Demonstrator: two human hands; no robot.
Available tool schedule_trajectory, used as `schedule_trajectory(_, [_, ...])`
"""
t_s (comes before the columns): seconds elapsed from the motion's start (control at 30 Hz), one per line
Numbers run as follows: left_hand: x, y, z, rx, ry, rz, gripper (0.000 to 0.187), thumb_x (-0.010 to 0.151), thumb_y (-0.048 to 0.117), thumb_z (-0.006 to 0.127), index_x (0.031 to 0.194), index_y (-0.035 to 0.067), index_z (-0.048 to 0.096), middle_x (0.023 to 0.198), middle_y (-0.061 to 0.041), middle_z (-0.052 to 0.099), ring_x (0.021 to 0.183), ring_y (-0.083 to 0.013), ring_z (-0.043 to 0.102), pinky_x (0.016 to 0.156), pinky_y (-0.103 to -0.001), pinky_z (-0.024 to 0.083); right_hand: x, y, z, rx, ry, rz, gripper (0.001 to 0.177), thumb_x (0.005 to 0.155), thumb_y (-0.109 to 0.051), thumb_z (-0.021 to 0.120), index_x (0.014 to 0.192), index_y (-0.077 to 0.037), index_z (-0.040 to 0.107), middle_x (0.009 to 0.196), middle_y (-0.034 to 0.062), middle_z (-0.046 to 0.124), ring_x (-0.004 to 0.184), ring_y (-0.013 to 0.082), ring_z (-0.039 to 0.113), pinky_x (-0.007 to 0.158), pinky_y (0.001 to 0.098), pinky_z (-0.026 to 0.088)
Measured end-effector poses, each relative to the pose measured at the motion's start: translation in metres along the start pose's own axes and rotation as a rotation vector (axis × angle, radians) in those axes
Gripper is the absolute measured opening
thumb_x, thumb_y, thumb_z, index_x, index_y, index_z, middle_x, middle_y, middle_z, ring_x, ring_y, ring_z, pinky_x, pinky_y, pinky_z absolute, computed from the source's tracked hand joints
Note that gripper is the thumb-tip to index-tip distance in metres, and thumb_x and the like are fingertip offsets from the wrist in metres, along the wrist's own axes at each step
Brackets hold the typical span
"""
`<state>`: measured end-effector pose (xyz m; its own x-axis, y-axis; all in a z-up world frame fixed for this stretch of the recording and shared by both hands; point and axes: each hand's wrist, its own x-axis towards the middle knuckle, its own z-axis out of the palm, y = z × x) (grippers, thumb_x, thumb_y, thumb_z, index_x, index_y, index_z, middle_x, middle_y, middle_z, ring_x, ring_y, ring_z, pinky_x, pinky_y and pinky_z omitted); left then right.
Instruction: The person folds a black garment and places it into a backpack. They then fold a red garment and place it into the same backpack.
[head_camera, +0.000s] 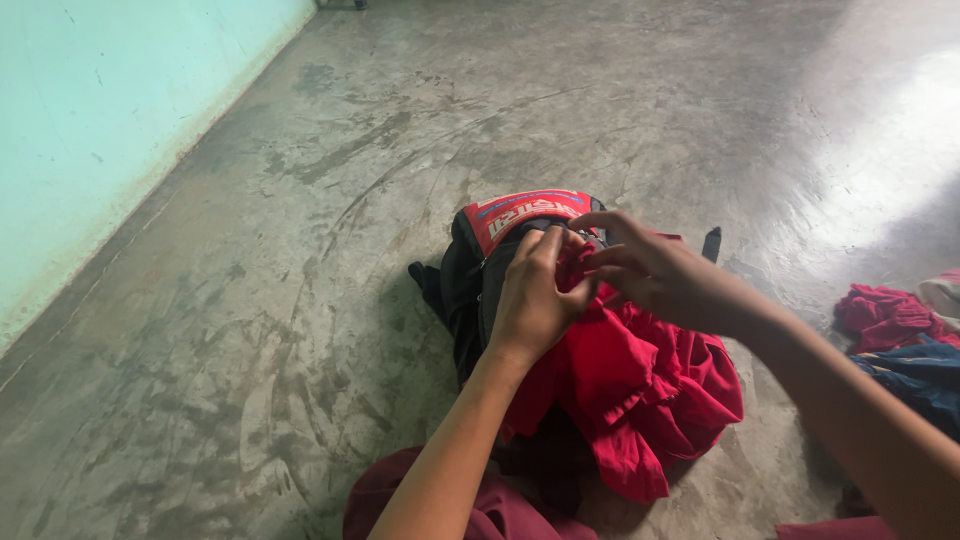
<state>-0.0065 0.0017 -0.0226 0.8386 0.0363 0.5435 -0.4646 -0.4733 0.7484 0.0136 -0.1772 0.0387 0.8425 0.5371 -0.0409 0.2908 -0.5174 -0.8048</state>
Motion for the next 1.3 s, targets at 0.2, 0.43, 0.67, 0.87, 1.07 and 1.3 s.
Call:
schedule_trajectory(0.2, [0.024,-0.023,0.012,-0.191,0.017,-0.102,0.019,0.081,0.010,0.076,0.097,0.006,0.067,0.092,-0.008,0.079,0.086,-0.0173,0.077,0.079,-0.033,0.061,0.002,0.046,0.023,0.316,0.262,-0.129,0.048,0.097,-0.034,0.069,0.136,-0.011,0.054,0.127,0.0125,0.073,0.116,0.0192,0.070,0.093,0.0333,0.058])
schedule_trajectory(0.43, [0.090,-0.032,0.010,-0.084,0.174,-0.071,0.014,0.081,0.011,0.072,0.093,0.005,0.067,0.089,-0.010,0.077,0.080,-0.0218,0.074,0.072,-0.036,0.059,-0.017,0.088,0.021,-0.306,0.117,0.060,0.047,0.083,-0.043,0.083,0.116,-0.011,0.070,0.095,0.0076,0.074,0.088,0.0209,0.072,0.078,0.0355,0.060])
schedule_trajectory(0.67, [0.114,-0.044,0.015,0.150,0.136,-0.196,0.028,0.099,0.020,0.057,0.119,0.006,0.044,0.105,-0.016,0.073,0.098,-0.0335,0.071,0.084,-0.046,0.055,-0.061,0.028,-0.012,-0.299,0.140,0.139,0.069,0.081,-0.038,0.080,0.144,-0.028,0.053,0.092,0.0041,0.078,0.083,0.0169,0.074,0.073,0.0332,0.060])
schedule_trajectory(0.87, [0.121,-0.042,0.030,-0.334,0.082,-0.593,0.030,0.098,0.013,0.052,0.124,0.005,0.038,0.119,-0.022,0.060,0.106,-0.0263,0.063,0.091,-0.041,0.052,-0.073,0.005,0.008,-0.260,0.136,-0.128,0.039,0.088,-0.028,0.069,0.127,-0.027,0.071,0.097,0.0038,0.077,0.076,0.0168,0.075,0.064,0.0315,0.063])
schedule_trajectory(1.07, [0.108,-0.001,0.040,-0.299,-0.025,-0.311,0.047,0.088,0.007,0.046,0.134,0.011,0.047,0.104,-0.014,0.060,0.067,-0.0193,0.060,0.064,-0.038,0.056,-0.023,0.024,0.034,-0.357,0.203,0.126,0.041,0.100,-0.044,0.060,0.104,-0.007,0.077,0.069,0.0149,0.071,0.061,0.0275,0.071,0.064,0.0412,0.055])
schedule_trajectory(1.3, [0.087,0.032,0.049,-0.607,-0.158,-0.481,0.040,0.093,0.000,0.038,0.109,0.001,0.075,0.074,-0.008,0.056,0.057,-0.0109,0.051,0.054,-0.030,0.049,0.012,0.088,0.045,-0.243,0.380,0.158,0.070,0.088,-0.066,0.059,0.088,0.003,0.074,0.071,0.0215,0.070,0.071,0.0350,0.074,0.067,0.0482,0.054])
